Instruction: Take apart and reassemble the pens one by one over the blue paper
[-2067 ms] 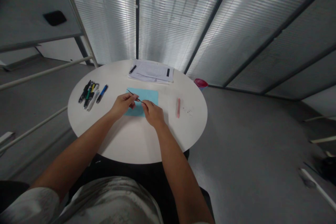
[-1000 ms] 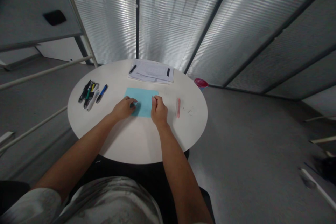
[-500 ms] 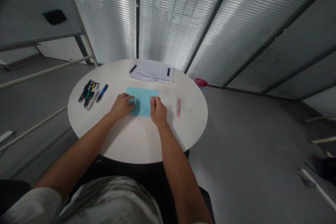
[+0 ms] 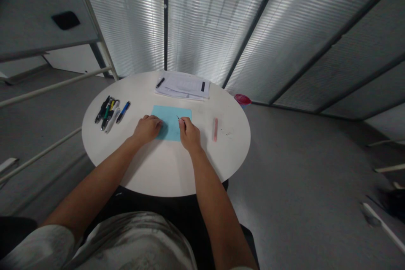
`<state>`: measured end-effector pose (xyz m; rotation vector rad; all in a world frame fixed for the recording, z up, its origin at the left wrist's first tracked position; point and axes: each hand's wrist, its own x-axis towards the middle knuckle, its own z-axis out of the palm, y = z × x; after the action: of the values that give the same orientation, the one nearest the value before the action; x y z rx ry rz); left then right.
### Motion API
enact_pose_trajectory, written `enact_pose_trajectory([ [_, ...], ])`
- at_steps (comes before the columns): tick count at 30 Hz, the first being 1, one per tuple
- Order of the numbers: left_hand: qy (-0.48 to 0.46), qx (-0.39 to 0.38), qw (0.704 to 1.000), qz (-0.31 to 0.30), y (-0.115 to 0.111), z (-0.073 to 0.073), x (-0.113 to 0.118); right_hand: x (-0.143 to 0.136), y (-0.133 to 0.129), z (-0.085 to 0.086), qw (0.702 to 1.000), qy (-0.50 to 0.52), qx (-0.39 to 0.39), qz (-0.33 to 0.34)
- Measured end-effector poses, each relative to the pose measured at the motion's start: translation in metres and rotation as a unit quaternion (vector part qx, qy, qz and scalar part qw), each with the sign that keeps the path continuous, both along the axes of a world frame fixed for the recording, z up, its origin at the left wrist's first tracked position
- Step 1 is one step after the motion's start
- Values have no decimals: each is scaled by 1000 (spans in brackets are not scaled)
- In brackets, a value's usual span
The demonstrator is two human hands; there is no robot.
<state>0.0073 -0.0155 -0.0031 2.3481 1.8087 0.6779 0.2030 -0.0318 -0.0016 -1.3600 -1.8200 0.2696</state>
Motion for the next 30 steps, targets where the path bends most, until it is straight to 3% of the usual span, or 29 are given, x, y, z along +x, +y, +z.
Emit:
enact_pose_trajectory([
  [4,2,12,1000,-13,-2,-2,4,0,-1,1,1000,-3,-3,5],
  [9,52,-33,997,-56,-1,-6,5,-1,0,1,1000,-11,-12,5],
  [17,53,3,997,-50,3,-4,3,0,0,0,1000,-20,-17,11],
  [22,0,10,997,-78,13,-11,-1,0,-1,1,999,-29,-20,8],
  [30,-55,19,996,-71,20,-17,-5,0,0,0,999,-38,-18,7],
])
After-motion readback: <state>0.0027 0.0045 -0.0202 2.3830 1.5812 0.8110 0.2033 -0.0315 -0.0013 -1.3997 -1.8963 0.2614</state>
